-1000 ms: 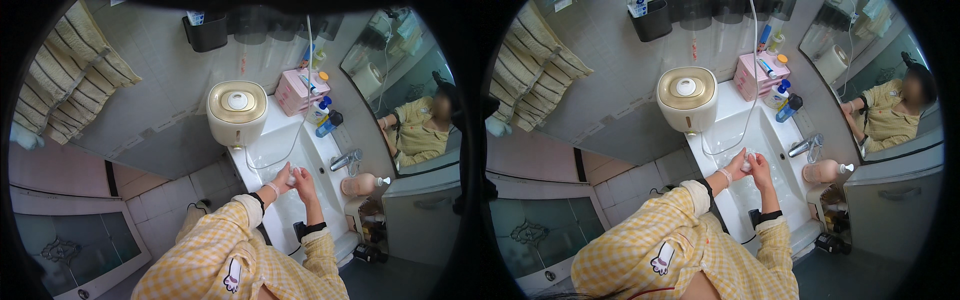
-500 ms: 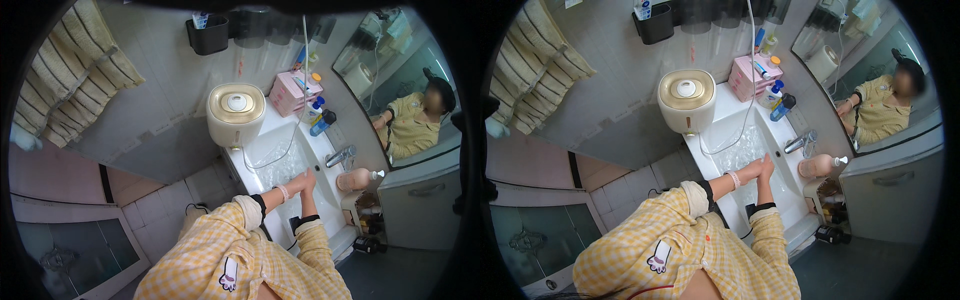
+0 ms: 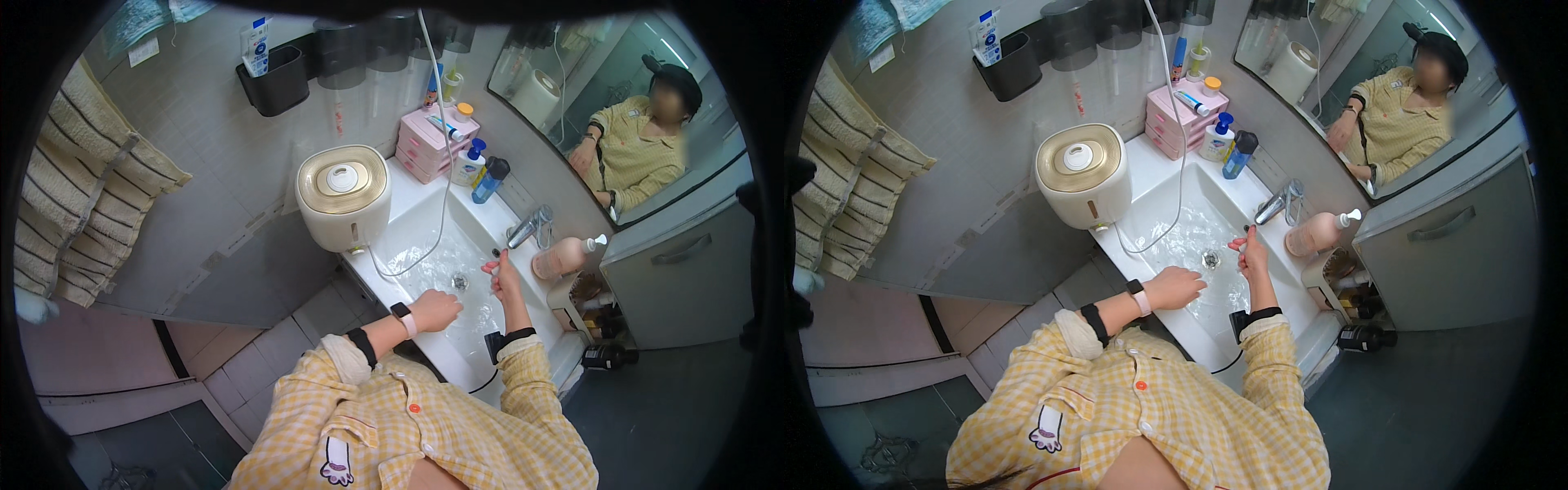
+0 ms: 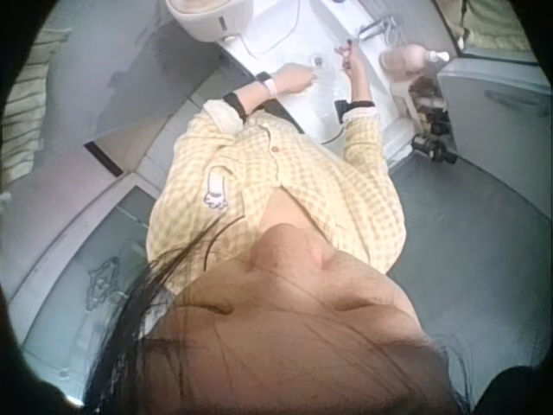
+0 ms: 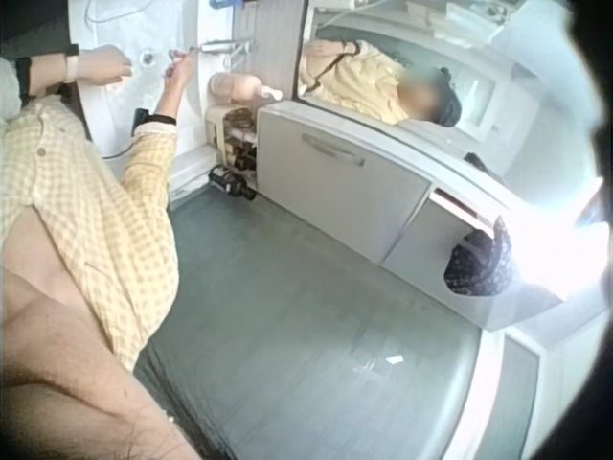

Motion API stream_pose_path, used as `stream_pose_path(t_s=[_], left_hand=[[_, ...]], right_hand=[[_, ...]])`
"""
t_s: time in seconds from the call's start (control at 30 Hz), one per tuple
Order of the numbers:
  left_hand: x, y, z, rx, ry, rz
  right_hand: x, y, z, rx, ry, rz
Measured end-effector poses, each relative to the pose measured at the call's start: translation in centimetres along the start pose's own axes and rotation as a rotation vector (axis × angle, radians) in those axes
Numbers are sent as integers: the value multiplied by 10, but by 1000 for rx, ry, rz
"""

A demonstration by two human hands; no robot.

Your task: The person assembles a small white and gold appliance at a bathroom sink. They place internal components into the base, attach the lid, wipe the exterior with a cloth, and plug the power cord into a wall outlet.

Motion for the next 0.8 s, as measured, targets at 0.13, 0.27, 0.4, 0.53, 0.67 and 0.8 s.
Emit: stream_pose_path(t_s=[0.13, 0.27, 0.4, 0.53, 0.67, 0.8], left_hand=[[-30, -20, 6, 3, -46, 31], [-57, -45, -5, -50, 24, 49], [-87, -79, -17, -159, 142, -54], [-131, -125, -22, -247, 223, -257], [-171, -166, -11, -218, 185, -464], [-198, -189, 4, -212, 132, -600]], right_hand=[[-12, -7, -6, -105, 131, -13], [-9, -3, -16, -114, 209, -80], [-10, -28, -35, -381, 275, -309], [-39, -90, -36, -854, 340, -615], [-87, -142, -19, -1043, 292, -865], [-94, -169, -5, -1057, 337, -1034]])
Point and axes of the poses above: each hand's wrist, its own x-axis towards the middle knuckle, its own z-axis out of the palm, y = z × x, the point moved 6 cm from there along x, towards the middle knuckle, and after that the axes turned 14 degrees about -z, right-handed, at the moved point
